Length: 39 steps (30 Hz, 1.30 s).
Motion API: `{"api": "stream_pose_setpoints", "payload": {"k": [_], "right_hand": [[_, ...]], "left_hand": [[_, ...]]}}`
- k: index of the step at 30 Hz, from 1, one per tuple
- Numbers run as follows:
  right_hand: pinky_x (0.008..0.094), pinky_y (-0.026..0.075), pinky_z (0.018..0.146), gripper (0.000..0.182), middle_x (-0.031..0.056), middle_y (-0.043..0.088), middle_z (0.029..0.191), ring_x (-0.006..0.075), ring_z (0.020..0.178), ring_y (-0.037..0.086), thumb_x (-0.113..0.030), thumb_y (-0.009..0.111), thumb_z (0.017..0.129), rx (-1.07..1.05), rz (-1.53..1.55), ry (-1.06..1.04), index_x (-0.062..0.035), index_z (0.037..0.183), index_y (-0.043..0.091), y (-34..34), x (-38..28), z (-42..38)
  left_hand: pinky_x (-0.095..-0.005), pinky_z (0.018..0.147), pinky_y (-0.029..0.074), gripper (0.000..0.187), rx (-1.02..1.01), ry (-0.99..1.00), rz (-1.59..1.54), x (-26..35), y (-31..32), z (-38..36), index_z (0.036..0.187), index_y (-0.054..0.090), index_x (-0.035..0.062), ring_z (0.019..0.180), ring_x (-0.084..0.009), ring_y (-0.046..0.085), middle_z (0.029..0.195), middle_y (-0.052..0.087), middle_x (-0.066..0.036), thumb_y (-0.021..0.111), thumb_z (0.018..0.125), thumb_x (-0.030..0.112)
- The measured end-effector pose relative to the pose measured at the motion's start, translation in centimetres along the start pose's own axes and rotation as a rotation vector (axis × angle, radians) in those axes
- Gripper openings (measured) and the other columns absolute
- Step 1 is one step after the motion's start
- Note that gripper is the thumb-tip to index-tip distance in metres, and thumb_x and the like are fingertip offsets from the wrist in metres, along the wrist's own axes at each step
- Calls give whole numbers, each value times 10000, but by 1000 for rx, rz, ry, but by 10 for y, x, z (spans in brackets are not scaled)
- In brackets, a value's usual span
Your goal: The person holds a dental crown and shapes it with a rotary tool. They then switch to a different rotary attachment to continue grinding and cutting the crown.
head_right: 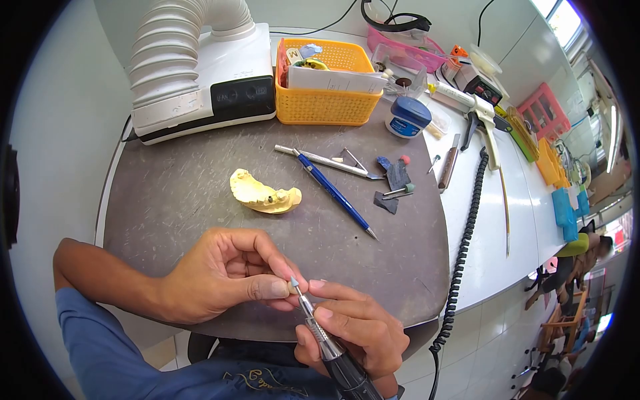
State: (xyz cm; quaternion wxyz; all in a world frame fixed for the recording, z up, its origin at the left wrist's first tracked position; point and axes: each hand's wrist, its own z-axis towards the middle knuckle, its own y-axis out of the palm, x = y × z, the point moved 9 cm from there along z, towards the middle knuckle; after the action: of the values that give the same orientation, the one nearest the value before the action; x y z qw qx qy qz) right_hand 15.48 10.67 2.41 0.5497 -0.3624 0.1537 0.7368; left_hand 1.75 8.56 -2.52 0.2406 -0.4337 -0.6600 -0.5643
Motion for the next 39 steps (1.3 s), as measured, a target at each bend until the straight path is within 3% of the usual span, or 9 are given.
{"api": "stream_pose_setpoints", "payload": {"k": [14,23,26,32,34,39], "right_hand": [[368,586,709,341,152,658,757,315,805,695,-11,785,678,38,9,27,-2,938,565,-2,2,0],[371,589,701,333,151,656,754,321,815,694,0,779,675,-63,-6,6,3,927,562,3,-3,0],[375,590,702,327,145,652,745,319,805,695,-2,778,675,24,6,18,6,923,565,-1,1,-1],[384,588,711,342,152,651,751,324,822,693,9,776,670,-78,-7,0,6,934,558,4,-4,0],[385,588,713,346,157,653,765,324,832,692,11,774,674,13,20,16,5,941,554,-1,0,-2],[375,588,710,342,157,654,775,326,841,691,8,773,680,1,7,18,3,942,554,-1,0,-2]], "left_hand": [[-323,858,563,103,0,13,-25,0,0,-1,974,561,-19,999,-212,632,1064,624,-188,601,881,-2],[-325,851,565,100,-3,22,-4,1,0,0,972,561,-13,990,-213,637,1067,628,-194,602,884,12],[-324,847,566,98,-15,26,-12,1,1,0,971,561,-12,992,-213,636,1070,627,-195,601,885,14],[-321,846,566,99,-9,25,-7,1,1,0,974,557,-13,988,-212,637,1069,626,-196,597,889,15],[-318,846,566,99,-15,15,-23,1,2,0,978,551,-15,984,-209,637,1072,624,-197,590,893,16],[-314,846,565,95,-17,13,-28,1,2,-1,980,545,-16,980,-207,637,1074,622,-197,582,898,15]]}}
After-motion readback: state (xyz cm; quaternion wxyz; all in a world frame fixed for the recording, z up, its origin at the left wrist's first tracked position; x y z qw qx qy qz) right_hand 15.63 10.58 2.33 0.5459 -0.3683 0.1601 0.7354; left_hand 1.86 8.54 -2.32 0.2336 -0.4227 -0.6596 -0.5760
